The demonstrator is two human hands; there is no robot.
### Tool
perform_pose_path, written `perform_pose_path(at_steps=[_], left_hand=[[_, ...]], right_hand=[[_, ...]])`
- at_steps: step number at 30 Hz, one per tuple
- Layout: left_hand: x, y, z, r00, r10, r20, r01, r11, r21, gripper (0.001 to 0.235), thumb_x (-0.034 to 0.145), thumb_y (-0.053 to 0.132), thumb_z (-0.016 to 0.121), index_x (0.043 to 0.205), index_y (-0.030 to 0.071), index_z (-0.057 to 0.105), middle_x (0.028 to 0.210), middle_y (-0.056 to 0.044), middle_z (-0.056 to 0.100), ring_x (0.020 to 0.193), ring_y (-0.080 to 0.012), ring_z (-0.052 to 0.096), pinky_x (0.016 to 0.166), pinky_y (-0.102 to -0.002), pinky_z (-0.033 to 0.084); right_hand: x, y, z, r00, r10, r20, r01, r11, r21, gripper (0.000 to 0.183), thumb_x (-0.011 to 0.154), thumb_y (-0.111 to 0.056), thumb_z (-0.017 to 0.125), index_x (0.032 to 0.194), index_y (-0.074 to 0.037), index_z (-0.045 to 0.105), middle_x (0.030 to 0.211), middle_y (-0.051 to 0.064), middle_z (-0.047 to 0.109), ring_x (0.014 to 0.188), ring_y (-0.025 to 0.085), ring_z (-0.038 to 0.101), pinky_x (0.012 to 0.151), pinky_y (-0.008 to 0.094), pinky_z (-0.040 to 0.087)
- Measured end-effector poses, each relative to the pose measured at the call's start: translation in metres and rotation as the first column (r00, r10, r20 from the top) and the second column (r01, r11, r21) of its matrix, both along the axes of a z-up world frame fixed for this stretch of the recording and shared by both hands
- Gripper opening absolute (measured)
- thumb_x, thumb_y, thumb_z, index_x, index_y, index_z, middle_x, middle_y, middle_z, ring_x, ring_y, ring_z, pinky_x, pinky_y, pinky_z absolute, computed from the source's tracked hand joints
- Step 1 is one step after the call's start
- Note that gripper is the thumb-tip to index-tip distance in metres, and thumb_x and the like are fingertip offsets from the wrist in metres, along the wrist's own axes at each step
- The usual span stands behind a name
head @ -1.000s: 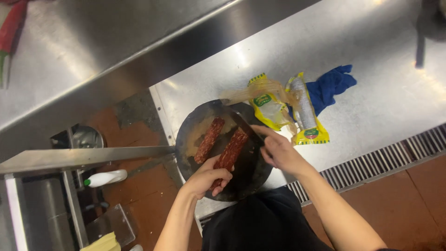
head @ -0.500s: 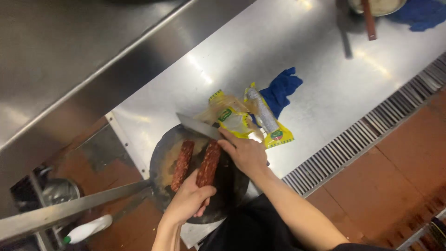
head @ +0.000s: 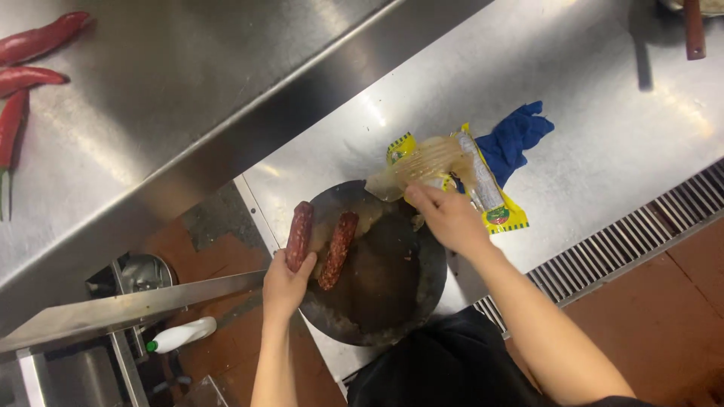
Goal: The person unwraps packaged sausages and places them on a round cutting board. Using a large cleaver, they slice the sausages into smaller pieces. After cutting, they gather the packaging waste and move to the sink area to retrieve a plastic container.
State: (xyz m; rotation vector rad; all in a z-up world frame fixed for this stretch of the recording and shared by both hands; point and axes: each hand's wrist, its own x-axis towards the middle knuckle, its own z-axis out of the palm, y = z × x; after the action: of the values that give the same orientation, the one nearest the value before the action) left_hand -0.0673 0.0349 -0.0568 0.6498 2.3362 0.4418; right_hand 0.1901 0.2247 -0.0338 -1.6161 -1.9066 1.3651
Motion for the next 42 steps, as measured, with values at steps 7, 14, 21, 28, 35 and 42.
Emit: perform_pose_path(at_steps=[7, 14, 21, 28, 35, 42], left_hand=[[0.006, 0.003, -0.028, 0.969, -0.126, -0.211, 0.120, 0.992, -0.040, 0.065, 0.099, 0.058, 0.061, 0.133, 0.004, 0.065, 0.114, -0.022, 0.060, 0.109, -0.0437, 0.064, 0.089, -0.049, 0.054], [0.016, -0.003, -0.020, 0.924, 0.026, -0.381, 0.092, 0.953, 0.288, 0.045, 0.098, 0.032, 0.068, 0.126, -0.004, 0.068, 0.104, -0.021, 0.064, 0.102, -0.0442, 0.062, 0.096, -0.050, 0.047], [0.086, 0.043, 0.007, 0.939, 0.045, -0.342, 0.134, 0.865, 0.484, 0.031, 0.095, 0.015, 0.069, 0.121, -0.001, 0.066, 0.104, -0.018, 0.062, 0.102, -0.0319, 0.056, 0.092, -0.042, 0.043], [0.172, 0.068, -0.059, 0.403, -0.505, -0.763, 0.894, 0.394, 0.212, 0.063, 0.066, 0.043, 0.087, 0.123, 0.027, 0.066, 0.110, -0.012, 0.057, 0.098, -0.0374, 0.060, 0.073, -0.045, 0.048], [0.196, 0.104, -0.136, 0.309, -0.432, -0.847, 0.934, 0.306, 0.184, 0.014, 0.084, 0.021, 0.075, 0.080, 0.017, 0.063, 0.074, -0.006, 0.047, 0.065, -0.0286, 0.050, 0.059, -0.038, 0.035], [0.199, 0.137, -0.129, 0.311, -0.368, -0.876, 0.918, 0.354, 0.177, 0.032, 0.072, 0.014, 0.080, 0.096, 0.015, 0.059, 0.081, -0.006, 0.043, 0.067, -0.0285, 0.048, 0.058, -0.039, 0.033]], right_hand=[[0.018, -0.022, -0.031, 0.991, 0.088, 0.099, -0.064, 0.972, -0.224, 0.069, 0.095, -0.063, 0.049, 0.156, -0.031, 0.044, 0.103, 0.014, 0.078, 0.116, 0.037, 0.068, 0.101, 0.052, 0.051], [0.083, -0.020, -0.051, 0.909, -0.402, -0.108, 0.384, 0.910, -0.153, 0.072, 0.087, -0.039, 0.081, 0.150, -0.016, 0.054, 0.089, 0.017, 0.077, 0.088, 0.030, 0.072, 0.081, 0.040, 0.055], [0.118, -0.007, -0.087, 0.783, -0.579, 0.227, 0.560, 0.815, 0.147, 0.075, 0.085, -0.043, 0.082, 0.147, -0.011, 0.056, 0.091, 0.014, 0.076, 0.098, 0.039, 0.071, 0.088, 0.050, 0.050], [0.093, -0.006, -0.078, 0.848, -0.396, 0.352, 0.390, 0.916, 0.089, 0.109, 0.080, -0.046, 0.082, 0.162, -0.017, 0.018, 0.145, 0.019, 0.058, 0.125, 0.046, 0.060, 0.105, 0.057, 0.042], [0.099, 0.003, -0.096, 0.859, -0.424, 0.288, 0.385, 0.904, 0.185, 0.111, 0.083, -0.035, 0.081, 0.161, -0.022, 0.004, 0.161, 0.003, 0.045, 0.129, 0.042, 0.057, 0.104, 0.058, 0.044], [0.102, 0.038, -0.086, 0.880, -0.215, 0.423, 0.236, 0.972, 0.003, 0.115, 0.078, -0.038, 0.075, 0.163, -0.024, 0.001, 0.142, 0.005, 0.064, 0.124, 0.039, 0.063, 0.105, 0.053, 0.046]])
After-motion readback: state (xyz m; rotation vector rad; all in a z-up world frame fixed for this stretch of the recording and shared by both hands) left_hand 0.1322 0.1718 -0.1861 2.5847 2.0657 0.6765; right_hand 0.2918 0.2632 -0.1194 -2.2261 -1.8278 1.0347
